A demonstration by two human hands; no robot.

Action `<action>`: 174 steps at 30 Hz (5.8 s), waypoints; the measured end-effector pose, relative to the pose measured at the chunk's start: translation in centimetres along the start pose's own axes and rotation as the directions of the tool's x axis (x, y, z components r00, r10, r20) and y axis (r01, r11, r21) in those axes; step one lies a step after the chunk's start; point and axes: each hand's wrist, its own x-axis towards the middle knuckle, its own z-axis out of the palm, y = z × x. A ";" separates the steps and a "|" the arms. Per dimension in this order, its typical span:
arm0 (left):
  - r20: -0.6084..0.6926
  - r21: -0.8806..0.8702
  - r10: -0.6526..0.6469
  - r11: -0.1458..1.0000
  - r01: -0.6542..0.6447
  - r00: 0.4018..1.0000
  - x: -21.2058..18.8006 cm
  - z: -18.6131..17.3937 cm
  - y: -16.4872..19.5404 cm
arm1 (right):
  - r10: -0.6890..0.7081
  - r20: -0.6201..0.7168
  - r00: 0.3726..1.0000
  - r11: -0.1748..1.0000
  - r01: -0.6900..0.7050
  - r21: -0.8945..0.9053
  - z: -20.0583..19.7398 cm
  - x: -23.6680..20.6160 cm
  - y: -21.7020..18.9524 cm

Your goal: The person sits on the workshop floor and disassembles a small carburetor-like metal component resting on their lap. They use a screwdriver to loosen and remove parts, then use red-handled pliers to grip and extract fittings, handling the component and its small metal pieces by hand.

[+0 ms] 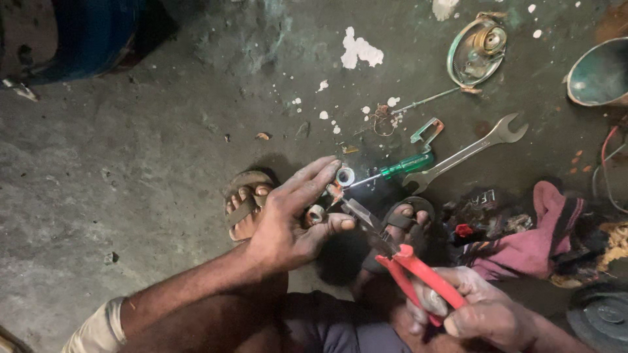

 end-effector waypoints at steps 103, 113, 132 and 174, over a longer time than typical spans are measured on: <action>-0.107 0.014 0.039 0.999 -0.038 0.993 0.5 0.5 -0.3 | -0.225 0.039 0.974 0.920 0.225 -0.320 -0.9 1.1 1.1; -0.032 -0.094 -0.151 0.985 0.147 0.988 0.8 0.3 0.9 | -0.849 0.087 0.522 -0.292 -0.325 -0.900 -1.1 1.1 -2.8; -0.077 0.032 0.018 0.999 -0.016 0.997 0.5 0.2 0.1 | -0.083 -0.060 0.995 0.865 0.041 -0.500 -1.6 -0.1 0.7; 0.142 0.041 -0.363 0.932 0.361 0.921 -1.2 -3.3 1.0 | -0.773 -0.056 0.632 -0.026 -0.119 -0.993 -6.8 -2.8 -0.4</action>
